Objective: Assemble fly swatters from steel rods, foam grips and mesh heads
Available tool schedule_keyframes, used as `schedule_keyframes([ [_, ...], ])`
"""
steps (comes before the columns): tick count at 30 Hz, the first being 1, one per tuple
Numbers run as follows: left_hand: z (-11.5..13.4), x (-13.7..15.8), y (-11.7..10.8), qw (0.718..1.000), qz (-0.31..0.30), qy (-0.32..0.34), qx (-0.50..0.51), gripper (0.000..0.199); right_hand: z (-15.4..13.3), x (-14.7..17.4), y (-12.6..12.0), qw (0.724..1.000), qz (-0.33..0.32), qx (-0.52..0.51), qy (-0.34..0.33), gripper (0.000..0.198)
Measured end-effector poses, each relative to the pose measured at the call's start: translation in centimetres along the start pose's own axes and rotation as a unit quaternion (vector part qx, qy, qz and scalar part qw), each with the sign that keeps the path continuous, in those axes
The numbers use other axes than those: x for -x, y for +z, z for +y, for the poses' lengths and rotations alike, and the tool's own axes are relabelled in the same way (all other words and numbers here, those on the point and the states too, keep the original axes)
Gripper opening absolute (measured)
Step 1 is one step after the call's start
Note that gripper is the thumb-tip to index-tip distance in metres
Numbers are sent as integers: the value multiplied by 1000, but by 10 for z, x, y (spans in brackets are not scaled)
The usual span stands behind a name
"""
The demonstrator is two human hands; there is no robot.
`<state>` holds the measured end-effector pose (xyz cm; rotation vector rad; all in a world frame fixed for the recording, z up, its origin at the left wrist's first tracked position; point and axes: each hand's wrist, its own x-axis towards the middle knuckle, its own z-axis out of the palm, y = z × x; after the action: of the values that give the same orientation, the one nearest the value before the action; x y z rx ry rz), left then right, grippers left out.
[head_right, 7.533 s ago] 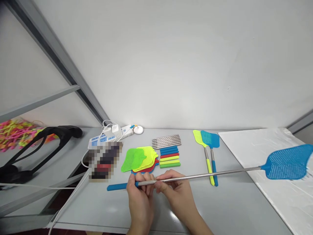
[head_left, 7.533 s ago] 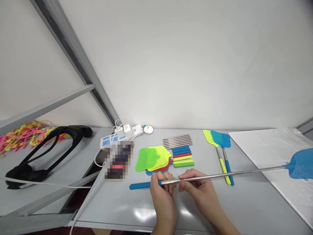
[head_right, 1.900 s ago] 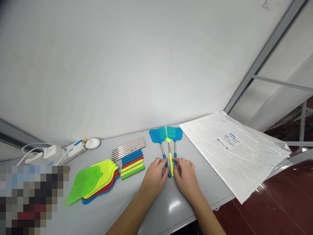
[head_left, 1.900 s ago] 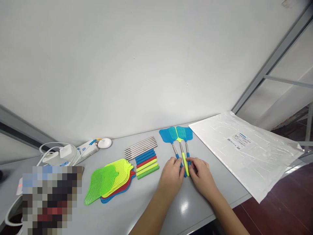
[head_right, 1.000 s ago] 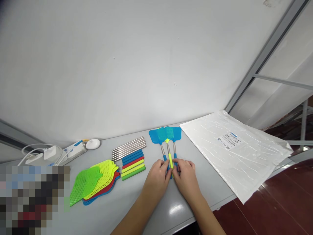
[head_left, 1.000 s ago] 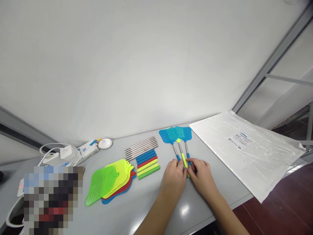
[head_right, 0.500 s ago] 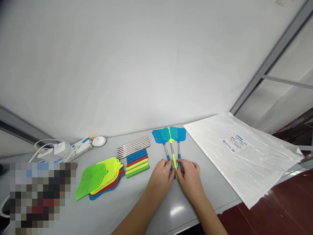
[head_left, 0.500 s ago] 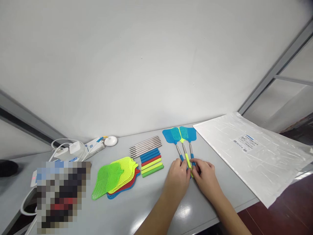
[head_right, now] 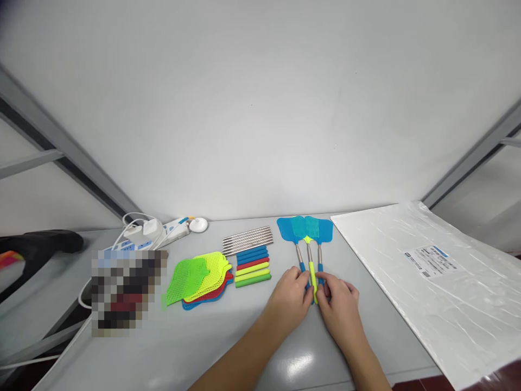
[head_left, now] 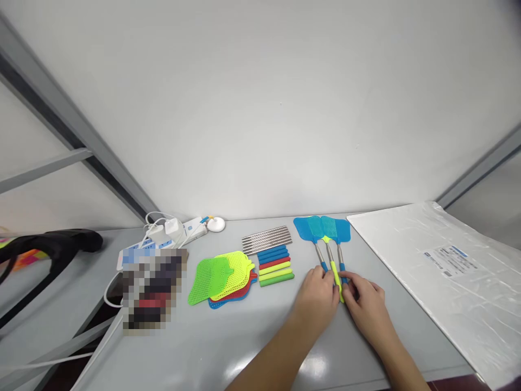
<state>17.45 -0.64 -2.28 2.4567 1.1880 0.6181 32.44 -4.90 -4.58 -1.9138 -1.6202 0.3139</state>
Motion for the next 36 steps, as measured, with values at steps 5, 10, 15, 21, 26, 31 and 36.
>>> schedule_keyframes([
  [5,2,2,-16,1000,-11,3,-11,18,-5,1,-9,999,30,-31,-6,37],
  [10,-21,27,-63,998,-5,16,-53,11,-4,7,-10,998,53,-22,-28,34],
  [15,-61,79,-98,989,71,-70,-111,17,-31,-14,-14,988,-7,19,-156,27],
  [21,-69,108,-89,972,111,-145,-148,28,-122,-96,12,922,-144,132,-334,28],
  [26,-71,111,-78,970,133,-129,-159,21,-173,-157,70,898,-169,158,-375,30],
  [31,-76,118,-75,972,142,-116,-146,16,-184,-185,102,874,-208,178,-402,26],
  [36,-78,119,-66,972,132,-114,-157,8,-182,-194,109,852,-231,189,-429,17],
])
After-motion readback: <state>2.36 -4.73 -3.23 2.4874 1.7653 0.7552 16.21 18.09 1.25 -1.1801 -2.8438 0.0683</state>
